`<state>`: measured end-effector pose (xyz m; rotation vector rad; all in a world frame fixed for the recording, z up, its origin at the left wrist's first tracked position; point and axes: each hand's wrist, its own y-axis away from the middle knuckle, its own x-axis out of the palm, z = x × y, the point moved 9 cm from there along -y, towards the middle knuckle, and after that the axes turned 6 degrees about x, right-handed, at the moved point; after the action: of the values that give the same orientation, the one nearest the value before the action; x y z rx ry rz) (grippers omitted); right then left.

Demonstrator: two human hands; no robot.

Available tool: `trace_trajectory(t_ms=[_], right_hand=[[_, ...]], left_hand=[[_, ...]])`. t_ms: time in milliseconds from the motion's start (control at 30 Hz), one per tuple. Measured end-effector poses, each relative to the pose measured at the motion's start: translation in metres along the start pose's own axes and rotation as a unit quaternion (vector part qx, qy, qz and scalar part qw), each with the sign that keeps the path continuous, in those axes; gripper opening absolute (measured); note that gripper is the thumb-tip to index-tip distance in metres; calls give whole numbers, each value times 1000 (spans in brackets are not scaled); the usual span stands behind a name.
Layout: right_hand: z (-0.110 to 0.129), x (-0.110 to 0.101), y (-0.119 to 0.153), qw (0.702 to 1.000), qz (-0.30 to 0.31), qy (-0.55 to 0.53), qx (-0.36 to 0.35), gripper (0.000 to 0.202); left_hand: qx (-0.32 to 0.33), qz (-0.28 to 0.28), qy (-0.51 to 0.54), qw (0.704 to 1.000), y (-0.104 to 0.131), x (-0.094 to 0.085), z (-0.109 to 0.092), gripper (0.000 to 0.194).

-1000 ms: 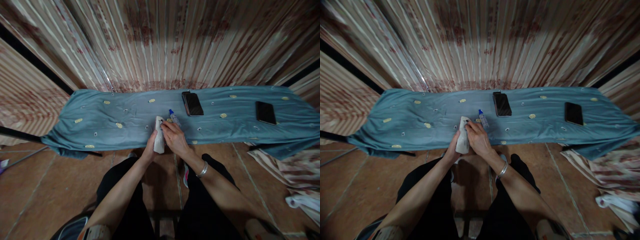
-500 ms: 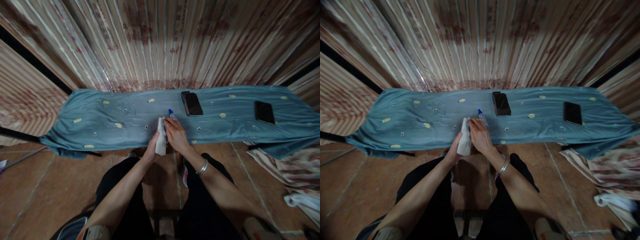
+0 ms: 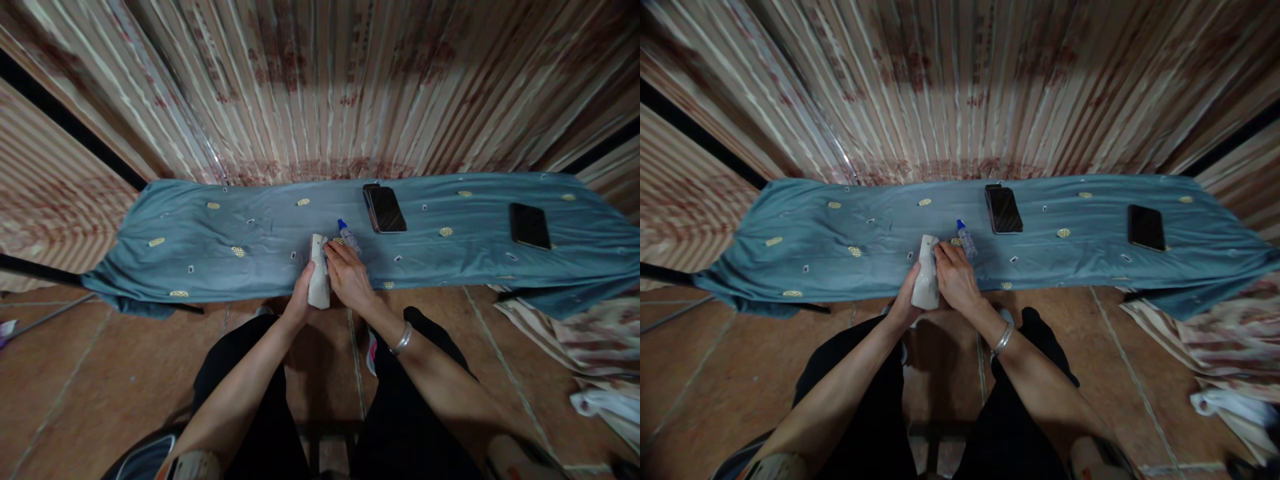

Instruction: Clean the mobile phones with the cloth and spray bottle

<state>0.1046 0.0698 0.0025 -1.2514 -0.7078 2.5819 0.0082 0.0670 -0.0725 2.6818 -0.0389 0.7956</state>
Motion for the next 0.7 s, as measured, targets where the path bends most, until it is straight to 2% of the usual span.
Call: trace_trajectory(t_ms=[233, 400, 567, 700], right_hand=[[5, -4, 2, 1000, -4, -10, -12, 43], [1, -1, -1, 1000, 8, -19, -7, 44], [-5, 5, -8, 999, 18, -26, 5, 44], [-8, 11, -12, 999, 26, -44, 17, 43]], left_hand=[[1, -6, 29, 1000, -3, -4, 2, 46], [15, 14, 34, 999, -6, -6, 5, 47], [2, 10, 6, 1000, 1, -14, 11, 50], [10, 1, 14, 1000, 7, -14, 7, 50]])
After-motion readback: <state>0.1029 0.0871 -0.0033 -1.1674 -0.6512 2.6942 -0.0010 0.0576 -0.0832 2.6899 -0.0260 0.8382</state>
